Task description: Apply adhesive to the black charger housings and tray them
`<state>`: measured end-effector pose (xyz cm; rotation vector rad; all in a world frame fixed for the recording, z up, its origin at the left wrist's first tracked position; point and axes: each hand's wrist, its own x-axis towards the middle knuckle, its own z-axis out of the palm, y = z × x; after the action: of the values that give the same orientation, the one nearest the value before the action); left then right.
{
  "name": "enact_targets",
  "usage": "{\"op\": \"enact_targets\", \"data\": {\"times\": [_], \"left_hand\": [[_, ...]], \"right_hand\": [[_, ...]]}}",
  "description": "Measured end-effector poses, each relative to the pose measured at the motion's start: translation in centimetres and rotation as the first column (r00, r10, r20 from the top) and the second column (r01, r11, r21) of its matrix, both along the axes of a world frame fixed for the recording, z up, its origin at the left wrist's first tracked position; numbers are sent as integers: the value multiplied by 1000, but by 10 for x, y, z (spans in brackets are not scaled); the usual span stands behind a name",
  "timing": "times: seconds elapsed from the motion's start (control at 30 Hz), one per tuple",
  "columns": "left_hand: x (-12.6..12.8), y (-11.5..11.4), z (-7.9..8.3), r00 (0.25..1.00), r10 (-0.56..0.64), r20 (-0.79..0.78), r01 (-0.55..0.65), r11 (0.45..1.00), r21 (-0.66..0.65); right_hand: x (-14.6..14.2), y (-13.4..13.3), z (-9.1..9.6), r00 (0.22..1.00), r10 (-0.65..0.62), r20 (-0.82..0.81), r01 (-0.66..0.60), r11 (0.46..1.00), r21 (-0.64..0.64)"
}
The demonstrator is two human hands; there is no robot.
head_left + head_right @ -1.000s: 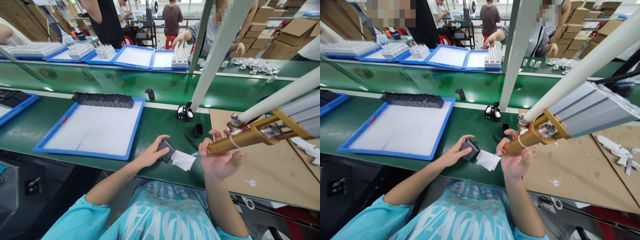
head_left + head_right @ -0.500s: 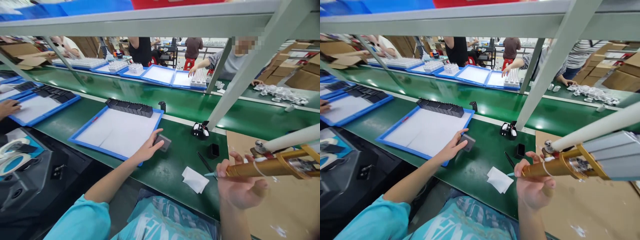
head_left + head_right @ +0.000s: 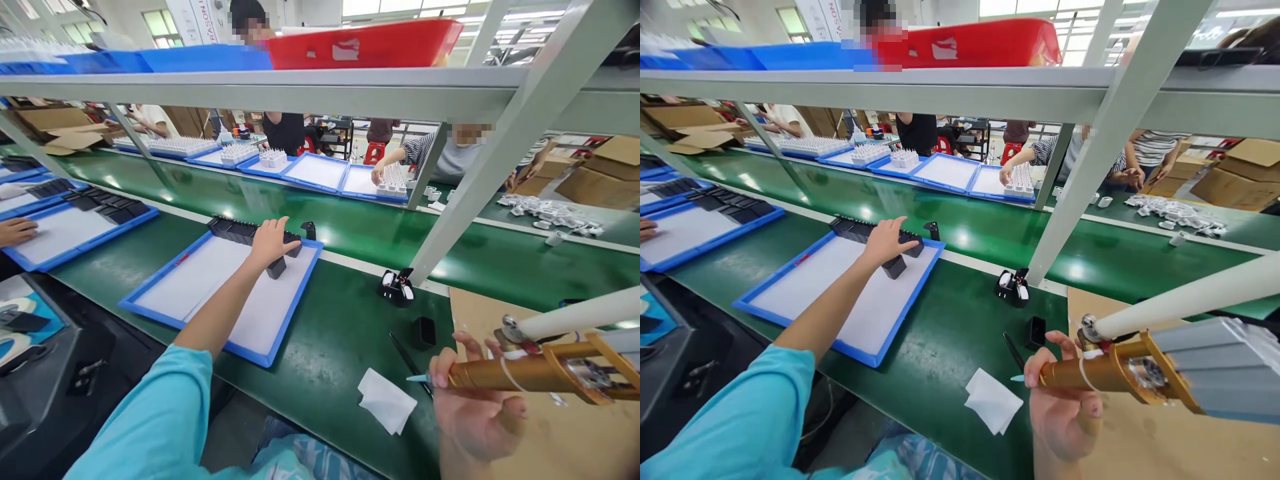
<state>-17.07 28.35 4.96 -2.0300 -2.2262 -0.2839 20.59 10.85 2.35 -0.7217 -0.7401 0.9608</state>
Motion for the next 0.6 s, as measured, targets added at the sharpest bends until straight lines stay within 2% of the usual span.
{"op": "enact_targets", "data": {"times": [0.07,0.13,0.2,0.27,0.33,0.43,0.53,0.57,0.6], "left_hand": [[9,38,10,996,-80,42,84,990,-114],[19,76,16,992,-107,72,120,968,-221],[28,106,16,992,-79,98,106,946,-307],[35,123,14,992,-29,122,73,925,-372],[38,129,12,989,11,149,50,914,-402],[37,127,18,974,28,224,66,913,-402],[40,113,29,937,-10,350,150,914,-377],[43,103,33,908,-40,418,206,910,-360],[49,91,35,848,-77,525,285,901,-327]], "right_hand": [[4,1,-5,1000,-12,3,12,1000,-15],[7,0,-10,999,-42,-3,42,999,-23],[10,-1,-14,997,-74,-6,74,997,-25],[11,-2,-15,996,-86,8,86,996,-27],[10,-3,-15,995,-97,22,97,995,-30],[8,-2,-12,996,-88,32,88,996,-12],[7,-2,-10,997,-64,43,63,998,28],[7,-2,-10,997,-57,46,55,998,42],[8,-2,-10,998,-49,49,46,997,54]]}}
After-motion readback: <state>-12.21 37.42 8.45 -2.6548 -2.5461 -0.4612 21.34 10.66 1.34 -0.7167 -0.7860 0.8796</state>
